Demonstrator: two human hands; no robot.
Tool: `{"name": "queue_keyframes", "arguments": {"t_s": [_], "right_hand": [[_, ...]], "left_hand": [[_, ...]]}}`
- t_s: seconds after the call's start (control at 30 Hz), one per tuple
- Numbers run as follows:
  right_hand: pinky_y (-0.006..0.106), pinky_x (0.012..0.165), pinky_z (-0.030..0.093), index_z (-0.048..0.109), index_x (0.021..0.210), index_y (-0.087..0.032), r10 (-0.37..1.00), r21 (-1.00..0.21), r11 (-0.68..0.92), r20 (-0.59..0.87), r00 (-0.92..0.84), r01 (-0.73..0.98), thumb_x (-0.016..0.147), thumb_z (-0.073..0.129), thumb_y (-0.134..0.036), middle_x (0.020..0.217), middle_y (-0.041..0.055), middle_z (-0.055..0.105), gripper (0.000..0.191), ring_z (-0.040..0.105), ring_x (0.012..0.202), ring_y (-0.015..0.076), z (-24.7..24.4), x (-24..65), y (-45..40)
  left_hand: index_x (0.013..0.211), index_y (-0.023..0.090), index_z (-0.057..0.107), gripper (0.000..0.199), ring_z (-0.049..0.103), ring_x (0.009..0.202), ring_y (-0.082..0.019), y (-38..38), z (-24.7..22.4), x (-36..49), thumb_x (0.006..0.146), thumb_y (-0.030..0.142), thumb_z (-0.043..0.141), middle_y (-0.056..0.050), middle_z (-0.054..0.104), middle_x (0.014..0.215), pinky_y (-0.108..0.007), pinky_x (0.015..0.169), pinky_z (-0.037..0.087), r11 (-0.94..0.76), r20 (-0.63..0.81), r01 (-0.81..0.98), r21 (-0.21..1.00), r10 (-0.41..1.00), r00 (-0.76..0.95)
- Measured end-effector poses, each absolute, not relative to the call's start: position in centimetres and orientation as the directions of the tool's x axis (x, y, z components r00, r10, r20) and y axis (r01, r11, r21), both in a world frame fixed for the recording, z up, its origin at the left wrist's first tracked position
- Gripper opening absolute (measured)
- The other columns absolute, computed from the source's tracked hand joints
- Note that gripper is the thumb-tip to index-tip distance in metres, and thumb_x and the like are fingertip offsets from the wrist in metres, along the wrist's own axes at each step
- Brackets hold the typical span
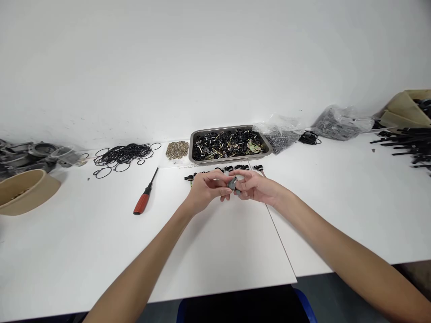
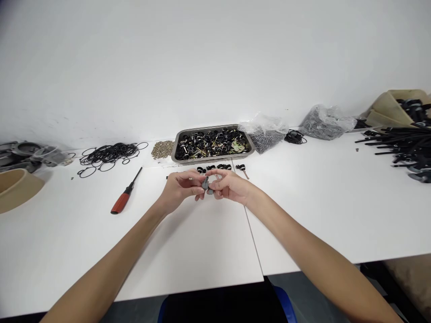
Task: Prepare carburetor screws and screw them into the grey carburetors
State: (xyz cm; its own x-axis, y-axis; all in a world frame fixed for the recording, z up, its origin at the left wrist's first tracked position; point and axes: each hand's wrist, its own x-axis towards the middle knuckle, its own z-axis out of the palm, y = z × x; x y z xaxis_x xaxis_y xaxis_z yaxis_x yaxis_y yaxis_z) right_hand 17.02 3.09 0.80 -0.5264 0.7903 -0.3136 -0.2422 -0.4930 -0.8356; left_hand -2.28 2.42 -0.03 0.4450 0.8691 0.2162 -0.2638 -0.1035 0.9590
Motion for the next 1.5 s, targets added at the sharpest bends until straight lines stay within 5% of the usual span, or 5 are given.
{"name": "queue_keyframes", "arguments": {"t_s": [0.43,0.77,0.97,1.23,1.5], "right_hand": [[0.025,0.049,0.029,0.056,0.092,-0.020,0.846,-0.871,-0.427,-0.291,-0.448,-0.242,0.054,0.078,-0.015,0.056,-0.0062,0.053,0.044,0.045,0.049,0.0094,1.0,17.1,3.5],[0.025,0.048,0.037,0.045,0.094,-0.023,0.922,-0.996,0.031,0.063,-0.382,-0.089,0.069,0.076,-0.027,0.056,-0.0081,0.055,0.040,0.049,0.048,0.0104,1.2,17.2,3.2],[0.023,0.050,0.039,0.044,0.094,-0.023,0.912,-0.988,0.154,0.137,-0.388,0.014,0.072,0.071,-0.025,0.058,-0.0083,0.054,0.035,0.049,0.048,0.0089,1.8,17.1,2.9],[0.023,0.047,0.030,0.049,0.092,-0.021,0.861,-0.955,-0.241,-0.127,-0.492,-0.174,0.064,0.077,-0.018,0.057,-0.0066,0.055,0.040,0.044,0.045,0.0080,1.6,17.6,3.1],[0.019,0.043,0.021,0.056,0.084,-0.016,0.716,-0.666,-0.651,-0.381,-0.585,-0.363,0.054,0.067,-0.001,0.056,-0.0033,0.054,0.035,0.032,0.041,0.0029,0.9,16.8,3.3]], "left_hand": [[0.093,0.020,0.077,0.019,0.065,0.063,-0.014,1.8,0.9,-2.3,0.075,0.023,0.074,-0.009,0.060,0.103,-0.035,0.063,0.060,-0.236,0.265,-0.120,0.964,0.868,0.420],[0.113,0.019,0.069,0.051,0.066,0.068,-0.019,1.9,0.3,-1.5,0.063,0.021,0.084,-0.007,0.069,0.090,-0.041,0.069,0.058,-0.079,0.136,-0.211,0.974,0.954,0.269],[0.093,0.013,0.075,0.035,0.067,0.070,-0.019,2.1,0.3,-1.7,0.059,0.018,0.085,-0.007,0.067,0.084,-0.037,0.072,0.058,-0.053,0.083,-0.116,0.992,0.958,0.275],[0.097,0.019,0.073,0.031,0.066,0.082,-0.019,2.0,-0.7,-1.4,0.067,0.015,0.080,-0.008,0.063,0.096,-0.037,0.076,0.059,-0.446,0.454,-0.104,0.889,0.830,0.324],[0.106,0.022,0.062,0.031,0.061,0.102,-0.017,1.9,-1.3,-1.5,0.086,0.000,0.051,-0.010,0.062,0.110,-0.030,0.080,0.055,-0.910,0.796,0.249,0.331,0.411,0.445]]}}
